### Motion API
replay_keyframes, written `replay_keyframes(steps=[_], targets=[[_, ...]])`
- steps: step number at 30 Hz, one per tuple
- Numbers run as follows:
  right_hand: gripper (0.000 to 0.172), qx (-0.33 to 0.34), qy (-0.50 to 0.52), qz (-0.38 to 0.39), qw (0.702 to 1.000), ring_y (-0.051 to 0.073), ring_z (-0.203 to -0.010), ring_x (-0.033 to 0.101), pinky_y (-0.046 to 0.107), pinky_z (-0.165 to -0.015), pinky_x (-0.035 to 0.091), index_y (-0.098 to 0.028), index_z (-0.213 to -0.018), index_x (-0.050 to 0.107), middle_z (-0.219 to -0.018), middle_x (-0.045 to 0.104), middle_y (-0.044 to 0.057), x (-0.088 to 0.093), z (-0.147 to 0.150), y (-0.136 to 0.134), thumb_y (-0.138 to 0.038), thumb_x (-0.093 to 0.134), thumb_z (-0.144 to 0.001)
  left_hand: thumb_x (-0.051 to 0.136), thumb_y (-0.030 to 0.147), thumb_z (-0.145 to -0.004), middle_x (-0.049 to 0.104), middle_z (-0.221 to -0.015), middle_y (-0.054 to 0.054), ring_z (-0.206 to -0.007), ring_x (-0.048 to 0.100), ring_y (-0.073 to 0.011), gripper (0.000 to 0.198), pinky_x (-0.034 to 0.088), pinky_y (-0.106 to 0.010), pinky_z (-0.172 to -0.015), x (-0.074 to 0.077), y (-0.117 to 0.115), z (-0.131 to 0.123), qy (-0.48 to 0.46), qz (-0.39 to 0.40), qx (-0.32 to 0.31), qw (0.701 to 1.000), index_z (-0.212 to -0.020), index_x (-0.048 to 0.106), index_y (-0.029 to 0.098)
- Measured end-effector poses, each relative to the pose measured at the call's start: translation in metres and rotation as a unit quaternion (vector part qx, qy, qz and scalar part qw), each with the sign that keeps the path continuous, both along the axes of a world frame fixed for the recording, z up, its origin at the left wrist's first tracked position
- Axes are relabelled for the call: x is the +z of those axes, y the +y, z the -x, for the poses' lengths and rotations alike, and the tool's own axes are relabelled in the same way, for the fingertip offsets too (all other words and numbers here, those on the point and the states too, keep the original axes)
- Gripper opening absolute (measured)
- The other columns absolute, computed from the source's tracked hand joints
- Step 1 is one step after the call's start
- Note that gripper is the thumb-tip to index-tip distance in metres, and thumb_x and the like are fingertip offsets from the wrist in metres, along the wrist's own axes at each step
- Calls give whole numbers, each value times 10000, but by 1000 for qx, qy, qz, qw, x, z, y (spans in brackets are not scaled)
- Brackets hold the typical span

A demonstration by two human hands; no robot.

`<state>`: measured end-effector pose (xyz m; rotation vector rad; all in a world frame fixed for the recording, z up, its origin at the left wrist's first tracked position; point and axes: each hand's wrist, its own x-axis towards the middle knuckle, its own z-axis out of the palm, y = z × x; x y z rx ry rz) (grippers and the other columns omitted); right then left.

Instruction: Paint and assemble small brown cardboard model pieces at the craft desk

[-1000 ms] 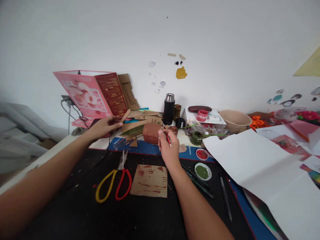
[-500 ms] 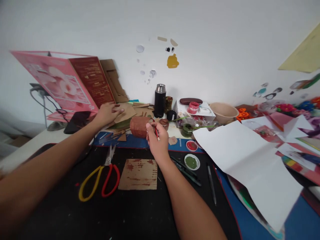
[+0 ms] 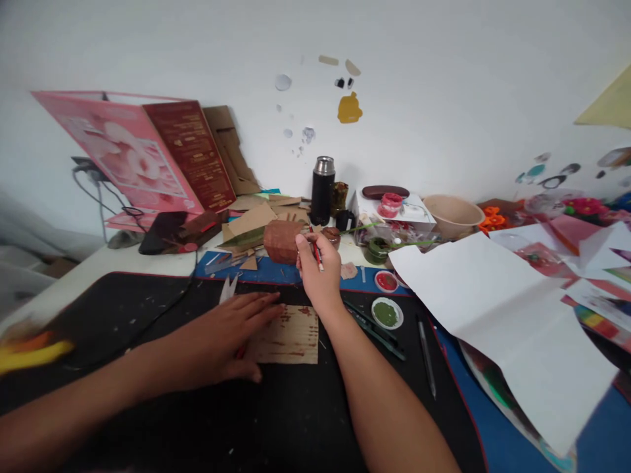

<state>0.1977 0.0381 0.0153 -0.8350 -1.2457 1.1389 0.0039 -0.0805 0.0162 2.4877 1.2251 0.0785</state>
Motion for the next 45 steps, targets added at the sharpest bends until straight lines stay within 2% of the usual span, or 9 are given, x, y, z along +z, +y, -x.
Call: replay_keyframes(steps=[5,10,16,21,32,37,40,43,45], targets=[[381,-6,-16,-4,1000,107,-421,458,219,-399,358,-230,-860,634,-536,544,-70,-2,1,0,-594,726,-929,819,464,-857,512,-1617,-184,-1459,496,-404,869,410,-589,-1187,-9,0,-8,-26,-15,-6,1000,-1603,425,251],[342,10,-37,-17,999,101,-430,457,213,-416,356,-221,-879,630,-540,539,-71,-6,3,-3,-543,699,-970,708,304,-943,632,-1445,-165,-1347,580,-362,605,452,-564,-1164,-14,16,-10,-67,-38,44,996,-1516,532,217],[338,2,-67,-32,997,111,-460,484,222,-448,380,-225,-881,638,-560,547,-63,-6,2,-3,-544,679,-986,792,428,-905,521,-1577,-149,-1466,474,-369,731,399,-580,-1210,-10,15,4,-120,-41,41,991,-1554,484,292],[323,7,-59,-26,998,118,-468,485,232,-452,387,-242,-886,638,-584,561,-57,-6,2,-4,-548,688,-973,702,337,-973,689,-1259,-91,-1186,637,-288,209,505,-448,-1053,-2,-5,37,-105,-4,59,993,-1167,697,258],[319,20,-105,-40,993,128,-481,491,243,-467,393,-243,-895,643,-593,568,-49,-10,4,-7,-544,657,-998,640,214,-958,655,-1225,-69,-1182,599,-266,205,485,-411,-1056,-7,-9,61,-110,18,58,992,-1145,692,277],[325,54,-91,-23,994,119,-470,485,236,-451,378,-235,-901,646,-587,561,-53,-8,6,-8,-548,664,-988,617,402,-1009,702,-1130,-73,-1071,654,-265,191,527,-409,-979,1,-4,91,-101,74,95,988,-1039,750,268],[343,88,-67,-2,994,110,-463,482,221,-437,365,-228,-901,648,-573,550,-61,-7,9,-11,-563,688,-963,648,558,-971,745,-1214,-76,-1127,674,-300,343,524,-444,-1018,17,8,91,-169,116,164,965,-1153,772,295],[369,118,-49,27,991,97,-447,470,208,-420,349,-216,-907,645,-564,544,-68,-5,11,-14,-577,716,-933,657,683,-916,762,-1293,-89,-1227,657,-356,526,489,-490,-1091,30,26,72,-324,88,291,896,-1235,779,284],[376,130,-46,38,990,88,-434,455,202,-409,336,-209,-907,642,-556,540,-72,-3,12,-15,-576,723,-924,690,753,-848,791,-1232,-109,-1196,671,-380,609,482,-508,-1104,32,40,57,-413,93,301,855,-1152,823,242]])
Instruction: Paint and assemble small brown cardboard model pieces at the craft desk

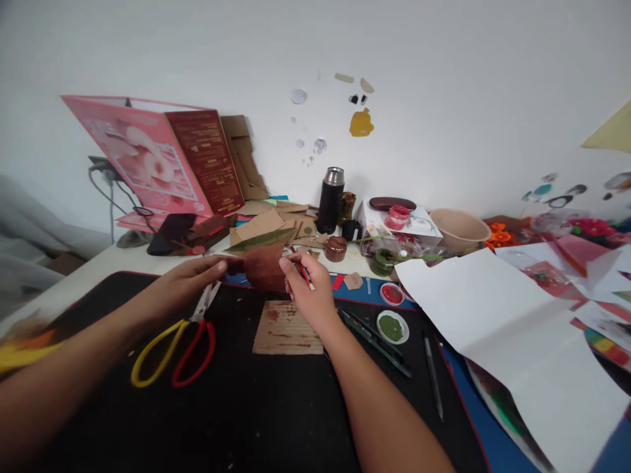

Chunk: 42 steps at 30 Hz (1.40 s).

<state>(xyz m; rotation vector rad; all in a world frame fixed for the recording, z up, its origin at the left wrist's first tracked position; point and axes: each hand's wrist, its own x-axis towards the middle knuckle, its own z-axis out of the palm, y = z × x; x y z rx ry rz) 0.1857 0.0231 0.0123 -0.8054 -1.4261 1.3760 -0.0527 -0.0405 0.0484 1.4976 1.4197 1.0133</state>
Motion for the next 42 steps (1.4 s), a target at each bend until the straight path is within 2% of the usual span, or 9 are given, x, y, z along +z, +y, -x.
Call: replay_keyframes(steps=[3,6,13,17,20,24,32,38,42], targets=[[379,13,-4,8,1000,84,-420,442,200,-399,326,-208,-903,639,-547,538,-75,2,0,0,-578,720,-917,686,766,-844,813,-1149,-146,-1149,694,-381,638,507,-521,-1065,-6,21,-16,-152,35,-8,988,-1063,842,188],[375,26,-11,2,1000,85,-431,452,203,-412,335,-207,-888,638,-553,540,-72,2,0,0,-574,712,-920,755,623,-864,802,-1195,-152,-1122,718,-341,527,547,-454,-997,-15,37,-23,-263,84,-16,961,-1135,814,174],[412,30,-12,14,999,86,-429,465,203,-417,340,-207,-885,647,-549,548,-67,2,1,0,-612,716,-914,857,312,-806,814,-1029,-127,-819,757,-237,330,595,-302,-687,-13,51,-30,-354,150,-1,923,-1079,780,145],[477,33,-7,34,999,79,-409,459,193,-385,303,-212,-841,620,-545,565,-55,4,0,0,-678,664,-926,912,283,-740,679,-678,-5,-499,564,-91,249,441,-173,-428,-6,52,-35,-386,80,22,919,-806,726,133],[512,35,4,55,998,77,-396,445,193,-366,277,-211,-867,630,-546,568,-53,4,0,0,-720,634,-924,908,260,-723,594,-621,43,-422,442,-47,260,308,-134,-325,-5,52,-36,-416,35,69,906,-834,712,131],[515,49,-3,63,997,76,-398,450,191,-376,283,-215,-837,607,-548,581,-52,1,2,-1,-724,652,-905,912,244,-702,618,-673,51,-415,411,-24,352,305,-109,-314,-15,53,-34,-458,11,92,884,-973,721,124],[458,82,-44,69,993,87,-431,486,194,-406,342,-218,-854,614,-578,602,-53,-9,6,-3,-668,690,-892,949,279,-700,658,-759,38,-523,548,-53,368,383,-129,-377,-38,58,-29,-473,-41,119,872,-937,702,141],[438,46,-51,79,995,90,-394,443,206,-381,294,-228,-783,578,-504,526,-76,-18,8,3,-633,716,-876,917,456,-726,696,-779,6,-561,605,-111,466,421,-190,-426,-34,54,-25,-459,-50,91,883,-1020,696,170],[441,23,-62,57,996,100,-379,430,217,-385,283,-233,-754,564,-456,488,-84,-24,7,7,-630,702,-886,896,368,-718,721,-903,-9,-628,630,-132,487,471,-214,-470,-32,51,-25,-404,-62,76,910,-1113,669,195]])
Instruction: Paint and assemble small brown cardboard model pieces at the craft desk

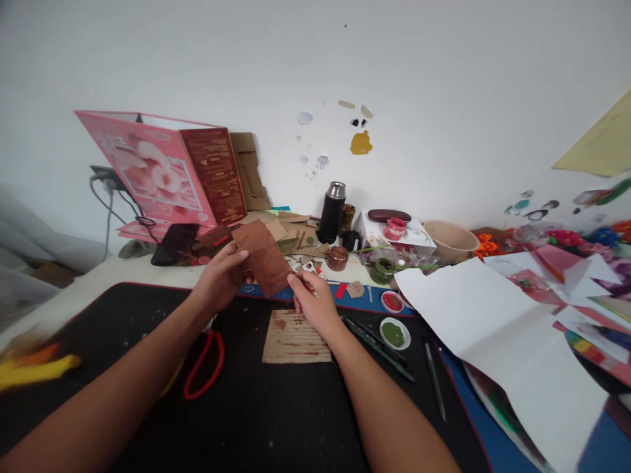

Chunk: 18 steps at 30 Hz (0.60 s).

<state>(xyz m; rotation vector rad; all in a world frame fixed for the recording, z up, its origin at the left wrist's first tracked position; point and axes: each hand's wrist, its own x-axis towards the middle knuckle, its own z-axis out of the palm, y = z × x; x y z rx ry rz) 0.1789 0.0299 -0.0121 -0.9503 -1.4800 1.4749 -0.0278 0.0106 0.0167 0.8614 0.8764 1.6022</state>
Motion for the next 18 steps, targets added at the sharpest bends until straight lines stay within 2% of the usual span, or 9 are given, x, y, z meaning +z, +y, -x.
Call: replay_keyframes(steps=[3,7,11,14,16,18], targets=[[434,-20,-18,-30,999,111,-368,418,231,-401,296,-234,-743,575,-421,451,-91,-3,0,1,-621,685,-905,888,301,-701,718,-951,0,-651,627,-137,567,496,-219,-488,-2,1,-1,60,-19,16,998,-1195,626,212],[435,-25,-51,-74,996,124,-386,412,250,-428,309,-242,-731,581,-433,462,-80,-6,-1,-1,-616,651,-943,839,259,-714,731,-992,-22,-733,650,-169,513,530,-235,-585,-4,3,-2,136,-45,53,988,-1162,589,227],[431,-31,-76,-106,991,142,-418,431,265,-453,332,-251,-725,562,-454,474,-68,-8,0,-4,-601,631,-967,789,219,-732,731,-1092,-55,-1010,699,-248,467,577,-293,-771,-3,0,-5,189,-61,77,977,-1150,582,247],[419,-34,-87,-114,989,145,-429,437,270,-470,346,-252,-722,549,-455,469,-69,-8,0,-5,-574,618,-981,739,187,-785,717,-1221,-77,-1202,678,-269,465,557,-351,-982,-6,-2,-8,228,-95,89,965,-1218,582,243],[407,-33,-93,-116,988,142,-420,428,268,-464,333,-250,-729,554,-452,461,-72,-8,0,-5,-560,612,-986,706,173,-821,699,-1308,-89,-1270,660,-269,458,508,-378,-1089,-10,-3,-9,256,-111,97,955,-1257,583,240],[400,-31,-102,-124,987,139,-414,427,266,-459,323,-247,-729,560,-448,461,-73,-8,0,-5,-547,607,-989,698,167,-833,696,-1330,-95,-1281,659,-277,454,482,-399,-1129,-14,-3,-9,286,-105,111,946,-1268,589,238]])
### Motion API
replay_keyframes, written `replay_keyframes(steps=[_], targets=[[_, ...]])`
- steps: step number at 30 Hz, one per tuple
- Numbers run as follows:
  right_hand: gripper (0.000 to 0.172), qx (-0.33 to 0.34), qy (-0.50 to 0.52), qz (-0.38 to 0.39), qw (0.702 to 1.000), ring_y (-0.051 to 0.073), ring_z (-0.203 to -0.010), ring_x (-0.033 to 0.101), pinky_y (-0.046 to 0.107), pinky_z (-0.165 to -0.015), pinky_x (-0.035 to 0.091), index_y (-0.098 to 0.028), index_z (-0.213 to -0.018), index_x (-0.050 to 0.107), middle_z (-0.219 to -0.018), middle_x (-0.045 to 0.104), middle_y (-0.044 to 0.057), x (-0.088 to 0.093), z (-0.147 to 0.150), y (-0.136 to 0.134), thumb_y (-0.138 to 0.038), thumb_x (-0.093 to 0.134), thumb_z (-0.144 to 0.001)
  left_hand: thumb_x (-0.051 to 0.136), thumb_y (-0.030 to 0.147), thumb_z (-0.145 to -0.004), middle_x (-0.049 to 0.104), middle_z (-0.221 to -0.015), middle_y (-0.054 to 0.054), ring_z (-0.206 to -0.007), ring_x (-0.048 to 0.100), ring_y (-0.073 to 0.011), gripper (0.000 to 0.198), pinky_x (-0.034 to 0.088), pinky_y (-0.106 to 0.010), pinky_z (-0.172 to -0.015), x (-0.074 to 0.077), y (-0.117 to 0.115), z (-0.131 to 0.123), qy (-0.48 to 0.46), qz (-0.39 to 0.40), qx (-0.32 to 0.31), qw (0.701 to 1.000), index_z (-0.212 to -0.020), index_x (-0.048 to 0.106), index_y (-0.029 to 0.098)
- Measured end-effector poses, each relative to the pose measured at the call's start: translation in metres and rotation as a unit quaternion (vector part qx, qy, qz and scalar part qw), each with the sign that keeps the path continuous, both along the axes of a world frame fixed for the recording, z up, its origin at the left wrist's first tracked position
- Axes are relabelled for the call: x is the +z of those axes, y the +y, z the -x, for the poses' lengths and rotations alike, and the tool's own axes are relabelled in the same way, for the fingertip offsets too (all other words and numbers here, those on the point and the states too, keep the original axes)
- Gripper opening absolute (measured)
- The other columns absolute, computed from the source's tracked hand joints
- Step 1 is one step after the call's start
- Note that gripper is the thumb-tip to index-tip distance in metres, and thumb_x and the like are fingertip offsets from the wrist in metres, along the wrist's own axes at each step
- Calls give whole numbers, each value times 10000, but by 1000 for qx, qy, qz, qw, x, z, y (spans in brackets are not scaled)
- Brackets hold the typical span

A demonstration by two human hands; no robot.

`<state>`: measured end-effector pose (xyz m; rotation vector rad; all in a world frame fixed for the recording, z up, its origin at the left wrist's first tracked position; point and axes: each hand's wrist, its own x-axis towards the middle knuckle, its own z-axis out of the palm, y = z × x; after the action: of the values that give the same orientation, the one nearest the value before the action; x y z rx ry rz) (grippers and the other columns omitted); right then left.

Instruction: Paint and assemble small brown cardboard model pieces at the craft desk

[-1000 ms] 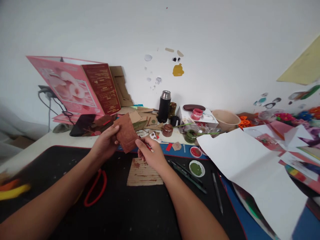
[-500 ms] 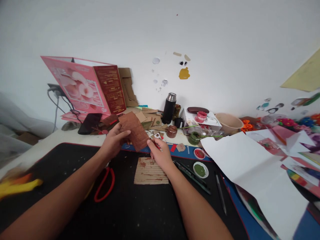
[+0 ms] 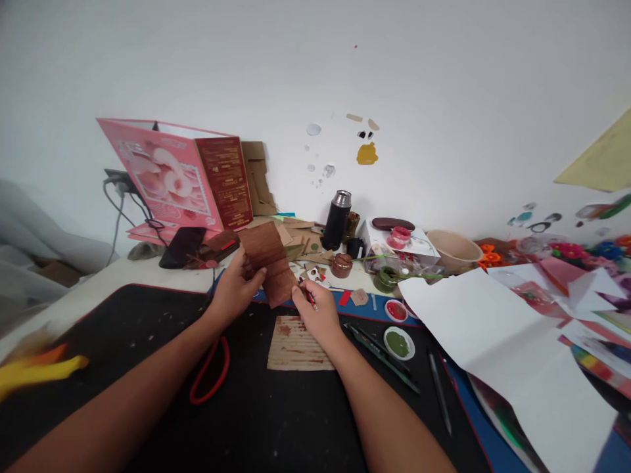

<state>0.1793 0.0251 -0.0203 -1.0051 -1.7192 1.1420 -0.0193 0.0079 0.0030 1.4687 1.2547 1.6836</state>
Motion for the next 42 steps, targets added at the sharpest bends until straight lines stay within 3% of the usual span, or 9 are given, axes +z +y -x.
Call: replay_keyframes(steps=[5,8,10,12,18,22,26,35,42], targets=[[415,9,16,26,999,130,-392,425,251,-429,309,-243,-756,568,-439,461,-81,1,3,-2,-595,618,-968,711,164,-805,708,-1312,-98,-1250,667,-269,465,499,-384,-1084,1,3,3,-29,7,-2,1000,-1248,589,233],[473,37,59,91,993,118,-390,438,231,-394,300,-238,-769,562,-475,502,-75,5,4,-3,-678,648,-921,759,199,-751,737,-1165,-75,-1000,709,-226,435,546,-274,-766,6,6,6,-108,27,-18,994,-1152,593,230],[506,47,82,131,987,107,-392,446,216,-379,301,-233,-779,562,-512,542,-66,7,5,-2,-715,679,-880,794,222,-720,733,-1019,-36,-748,649,-167,444,452,-225,-572,7,7,8,-152,43,-22,987,-1117,595,224],[529,49,100,151,982,98,-386,446,205,-372,305,-227,-771,562,-519,559,-62,9,4,-1,-731,700,-853,812,238,-707,712,-932,-3,-612,555,-124,452,383,-217,-506,7,7,10,-185,48,-30,981,-1106,601,218],[539,49,147,144,977,98,-386,459,202,-361,308,-205,-814,645,-524,571,-44,9,2,3,-736,638,-905,844,231,-653,701,-945,13,-577,516,-98,463,361,-220,-494,9,7,14,-245,48,-14,968,-1050,606,217],[541,24,153,133,979,92,-387,458,196,-355,313,-216,-721,573,-513,567,-43,10,2,4,-718,667,-899,844,217,-652,691,-886,19,-561,512,-100,473,364,-213,-482,10,7,13,-221,57,-35,973,-1065,614,208],[486,17,161,133,978,88,-386,449,188,-357,296,-220,-802,590,-519,572,-57,11,1,3,-686,698,-888,847,220,-661,718,-913,-4,-598,559,-124,519,380,-212,-495,8,6,9,-186,80,-66,977,-1129,625,202],[462,33,145,175,973,85,-379,447,181,-358,297,-221,-814,603,-497,561,-70,9,2,3,-656,756,-827,855,220,-658,754,-942,-39,-782,673,-198,496,497,-260,-693,3,8,7,-183,84,-74,977,-1111,653,204],[433,6,178,140,974,73,-392,440,178,-352,283,-196,-859,670,-538,561,-65,12,-3,9,-622,744,-865,846,220,-654,768,-983,-51,-605,596,-135,536,403,-212,-487,6,6,13,-159,131,-119,971,-1150,648,186]])
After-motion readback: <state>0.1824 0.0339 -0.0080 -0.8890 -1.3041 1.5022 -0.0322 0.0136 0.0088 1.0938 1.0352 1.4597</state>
